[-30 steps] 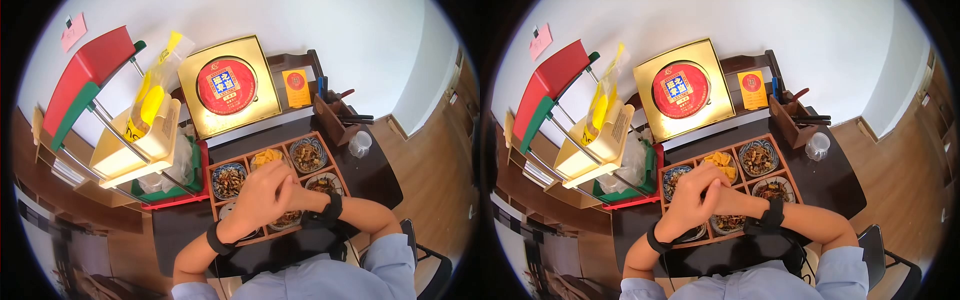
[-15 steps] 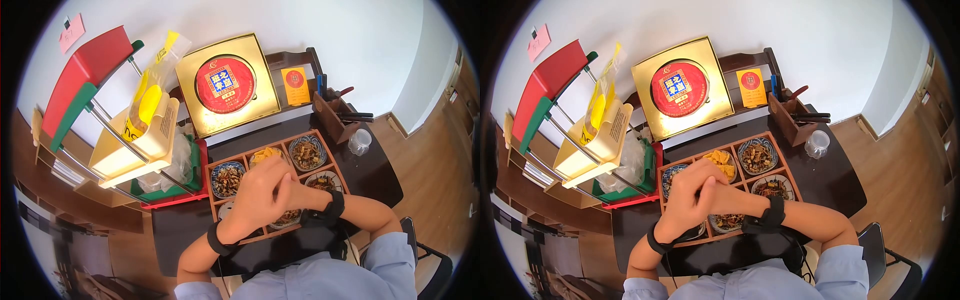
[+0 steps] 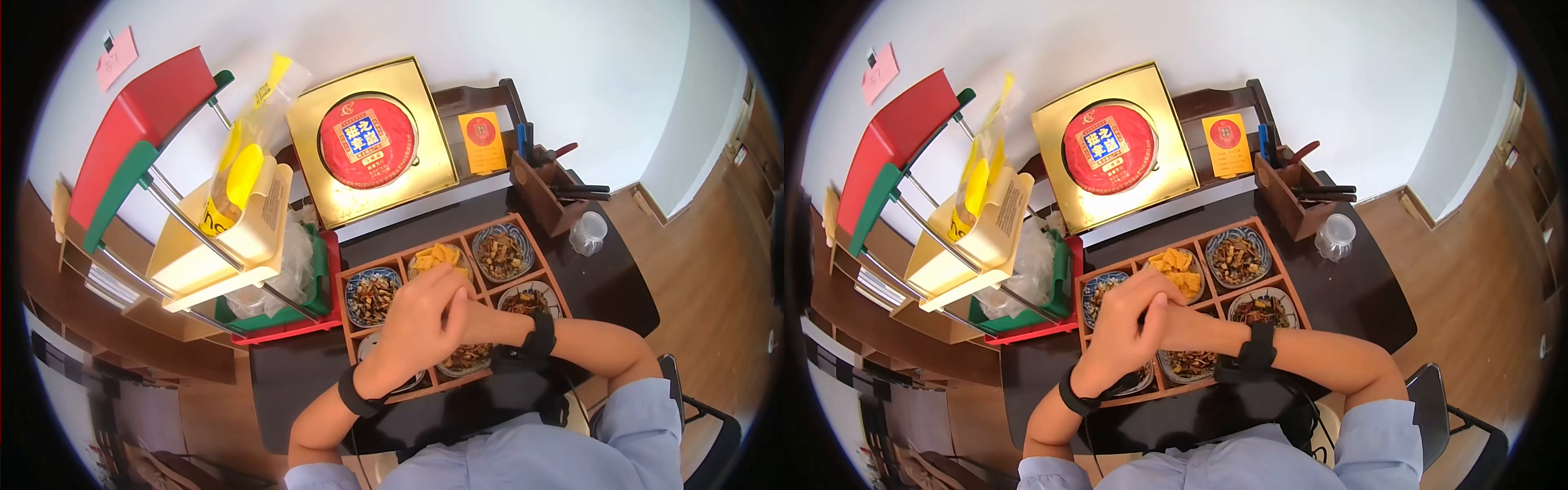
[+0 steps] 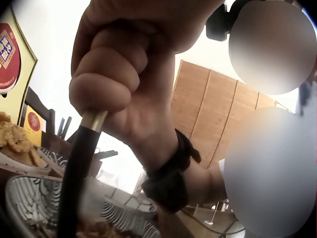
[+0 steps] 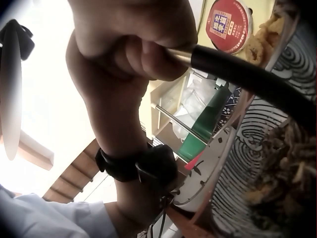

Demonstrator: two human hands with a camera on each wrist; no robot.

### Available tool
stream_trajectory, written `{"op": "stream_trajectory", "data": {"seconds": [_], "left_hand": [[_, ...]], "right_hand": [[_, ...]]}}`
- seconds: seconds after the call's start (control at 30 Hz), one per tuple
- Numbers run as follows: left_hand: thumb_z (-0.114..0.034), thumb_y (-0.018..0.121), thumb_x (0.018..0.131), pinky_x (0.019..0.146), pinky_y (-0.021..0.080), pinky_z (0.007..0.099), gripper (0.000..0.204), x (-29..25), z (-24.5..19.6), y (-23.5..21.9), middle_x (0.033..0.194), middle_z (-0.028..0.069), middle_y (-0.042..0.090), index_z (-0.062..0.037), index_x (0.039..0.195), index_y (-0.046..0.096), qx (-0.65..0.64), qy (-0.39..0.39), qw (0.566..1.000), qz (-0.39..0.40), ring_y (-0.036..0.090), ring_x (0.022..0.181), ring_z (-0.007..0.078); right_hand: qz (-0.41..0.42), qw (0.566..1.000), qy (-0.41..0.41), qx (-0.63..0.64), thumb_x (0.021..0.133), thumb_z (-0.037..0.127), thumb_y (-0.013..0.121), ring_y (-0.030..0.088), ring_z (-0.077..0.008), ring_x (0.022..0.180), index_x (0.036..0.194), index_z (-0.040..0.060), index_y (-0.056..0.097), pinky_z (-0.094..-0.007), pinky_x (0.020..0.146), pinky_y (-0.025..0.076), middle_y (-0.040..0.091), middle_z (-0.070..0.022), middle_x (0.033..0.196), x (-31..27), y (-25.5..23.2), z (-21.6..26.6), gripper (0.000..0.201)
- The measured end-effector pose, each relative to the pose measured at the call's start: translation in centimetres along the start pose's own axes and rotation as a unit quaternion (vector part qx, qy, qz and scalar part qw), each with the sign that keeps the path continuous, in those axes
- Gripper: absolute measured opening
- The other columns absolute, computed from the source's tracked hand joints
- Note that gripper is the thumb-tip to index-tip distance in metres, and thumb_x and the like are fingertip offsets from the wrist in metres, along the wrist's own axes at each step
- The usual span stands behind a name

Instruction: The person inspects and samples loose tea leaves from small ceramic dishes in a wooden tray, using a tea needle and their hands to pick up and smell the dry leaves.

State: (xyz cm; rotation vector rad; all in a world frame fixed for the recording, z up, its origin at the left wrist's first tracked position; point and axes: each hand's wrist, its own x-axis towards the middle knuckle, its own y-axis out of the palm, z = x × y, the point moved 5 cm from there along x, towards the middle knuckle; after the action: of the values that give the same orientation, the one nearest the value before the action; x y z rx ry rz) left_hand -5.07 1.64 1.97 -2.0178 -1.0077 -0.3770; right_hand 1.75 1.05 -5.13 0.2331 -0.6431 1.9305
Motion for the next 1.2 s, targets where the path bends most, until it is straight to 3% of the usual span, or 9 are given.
{"op": "stream_trajectory", "data": {"seconds": [0.17,0.23,0.33,0.57,0.77,0.87,0.93,1.2], "left_hand": [[-0.003,0.05,0.081,0.06,0.044,0.0403,0.007,0.0,-0.6,-0.3,0.073,0.0157,0.052,-0.0005,0.078,0.055,-0.001,0.0,1.0,-0.002,0.054,0.068,0.0346],[-0.004,0.044,0.083,0.064,0.044,0.0345,0.016,-0.4,0.7,0.4,0.075,0.0156,0.057,0.0026,0.078,0.058,-0.006,-0.039,0.999,0.011,0.056,0.07,0.0309],[-0.004,0.044,0.083,0.064,0.045,0.0351,0.015,-0.7,0.3,0.5,0.074,0.0156,0.056,0.0021,0.078,0.057,0.007,-0.04,0.999,0.015,0.056,0.07,0.0313],[-0.006,0.044,0.084,0.063,0.045,0.0363,0.016,-1.1,-1.0,1.0,0.073,0.0155,0.055,0.0015,0.078,0.056,0.046,0.009,0.999,-0.01,0.056,0.068,0.0327],[-0.006,0.044,0.085,0.062,0.045,0.036,0.017,-1.5,0.0,0.6,0.074,0.0157,0.056,0.0012,0.078,0.057,0.02,-0.026,0.999,-0.012,0.056,0.068,0.0325],[-0.004,0.05,0.081,0.062,0.046,0.0397,0.007,-1.9,0.0,0.6,0.075,0.0148,0.054,-0.0016,0.079,0.057,0.012,-0.024,0.999,-0.021,0.057,0.07,0.034],[-0.005,0.05,0.081,0.061,0.046,0.0398,0.007,-1.8,0.0,0.6,0.075,0.0146,0.054,-0.0017,0.079,0.057,0.011,-0.023,0.999,-0.025,0.057,0.07,0.0341],[-0.006,0.045,0.084,0.065,0.046,0.035,0.016,-1.1,0.2,0.7,0.076,0.0157,0.057,0.0011,0.079,0.058,0.01,-0.031,0.999,-0.004,0.057,0.07,0.0321]], "right_hand": [[-0.022,1.0,-0.009,-0.008,0.085,0.005,0.053,0.056,-0.0184,0.084,0.092,-0.0036,0.054,-0.03,0.071,0.046,0.058,-0.0124,0.088,-0.1,0.0,0.9,0.012],[-0.012,1.0,0.012,-0.01,0.085,0.005,0.054,0.055,-0.0181,0.082,0.092,-0.0036,0.054,-0.0297,0.069,0.045,0.057,-0.012,0.087,-0.3,0.1,-0.7,0.012],[-0.028,0.999,0.012,0.042,0.084,0.006,0.055,0.055,-0.018,0.08,0.09,-0.0034,0.054,-0.0297,0.067,0.045,0.058,-0.0118,0.085,-0.8,0.6,-1.0,0.011],[-0.016,0.999,0.008,0.027,0.083,0.006,0.056,0.055,-0.018,0.079,0.089,-0.0032,0.054,-0.0298,0.066,0.045,0.058,-0.0116,0.084,-1.3,0.9,-1.4,0.011],[-0.003,1.0,0.005,0.021,0.082,0.006,0.056,0.056,-0.0181,0.079,0.088,-0.003,0.055,-0.0299,0.066,0.045,0.058,-0.0114,0.083,-1.1,0.9,-0.9,0.01],[0.044,0.998,0.052,0.009,0.081,0.005,0.057,0.056,-0.0181,0.079,0.086,-0.0025,0.055,-0.03,0.065,0.045,0.059,-0.0111,0.083,-1.3,1.0,-0.5,0.009],[0.011,1.0,0.014,0.003,0.081,0.005,0.056,0.057,-0.0181,0.08,0.087,-0.0023,0.056,-0.0302,0.065,0.046,0.059,-0.0112,0.084,-1.4,0.9,-0.6,0.009],[-0.031,1.0,0.004,-0.004,0.081,0.004,0.056,0.058,-0.0193,0.081,0.089,-0.0021,0.056,-0.031,0.067,0.046,0.06,-0.0117,0.085,-1.3,0.6,-0.6,0.011]]}}
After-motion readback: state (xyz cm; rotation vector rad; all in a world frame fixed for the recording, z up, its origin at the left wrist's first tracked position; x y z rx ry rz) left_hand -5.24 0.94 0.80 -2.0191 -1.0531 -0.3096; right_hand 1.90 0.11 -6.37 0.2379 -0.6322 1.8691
